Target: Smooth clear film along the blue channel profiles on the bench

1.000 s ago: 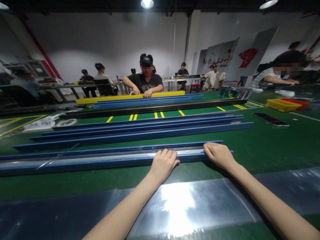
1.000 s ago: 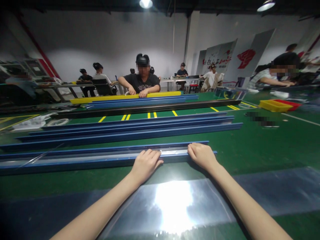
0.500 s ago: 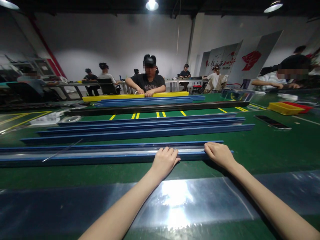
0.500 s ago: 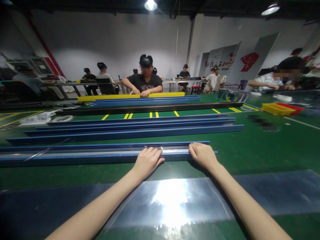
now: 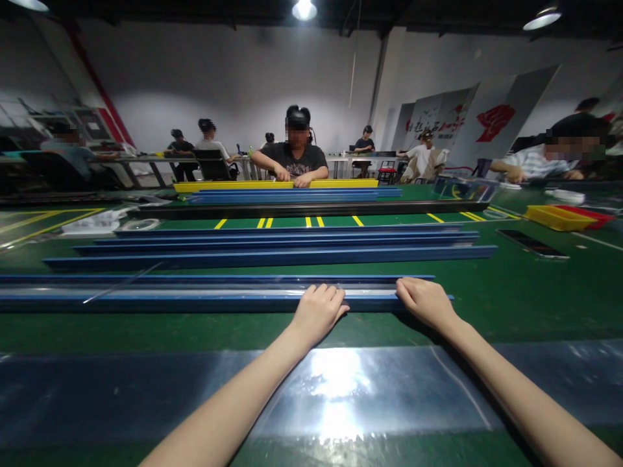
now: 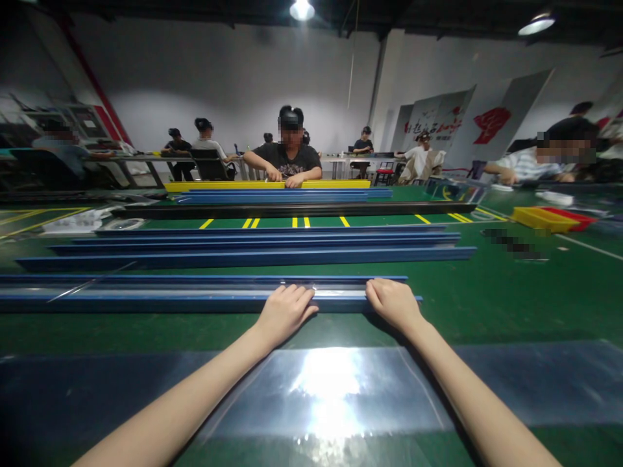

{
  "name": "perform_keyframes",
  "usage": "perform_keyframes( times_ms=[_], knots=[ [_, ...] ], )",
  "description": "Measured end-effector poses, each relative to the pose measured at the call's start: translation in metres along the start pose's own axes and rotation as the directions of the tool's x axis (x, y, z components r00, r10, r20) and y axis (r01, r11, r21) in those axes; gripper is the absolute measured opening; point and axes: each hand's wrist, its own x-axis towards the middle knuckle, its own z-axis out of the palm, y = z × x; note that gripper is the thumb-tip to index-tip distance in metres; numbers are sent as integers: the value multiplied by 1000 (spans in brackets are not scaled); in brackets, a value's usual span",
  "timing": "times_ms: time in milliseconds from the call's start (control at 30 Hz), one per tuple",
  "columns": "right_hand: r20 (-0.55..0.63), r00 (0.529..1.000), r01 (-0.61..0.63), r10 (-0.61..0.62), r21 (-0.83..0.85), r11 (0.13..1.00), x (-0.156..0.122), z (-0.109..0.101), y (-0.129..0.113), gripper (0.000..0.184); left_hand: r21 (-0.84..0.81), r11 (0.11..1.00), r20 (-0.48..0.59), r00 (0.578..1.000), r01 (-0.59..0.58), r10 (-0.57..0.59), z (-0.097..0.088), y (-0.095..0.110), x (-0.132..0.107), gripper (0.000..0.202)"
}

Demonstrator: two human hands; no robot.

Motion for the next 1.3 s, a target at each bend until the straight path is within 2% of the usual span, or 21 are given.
perform_keyframes(
  times_ms=[967,1300],
  knots=[
    [-14,1000,-1,2,23,1000,0,-1,-1,42,-8,1000,4,1000,-14,14,3,-1,1,19],
    [-8,1000,-5,5,27,1000,0,-2,-1,42,-48,999,62,998,6,-3,-1,-1,0,18]
  ],
)
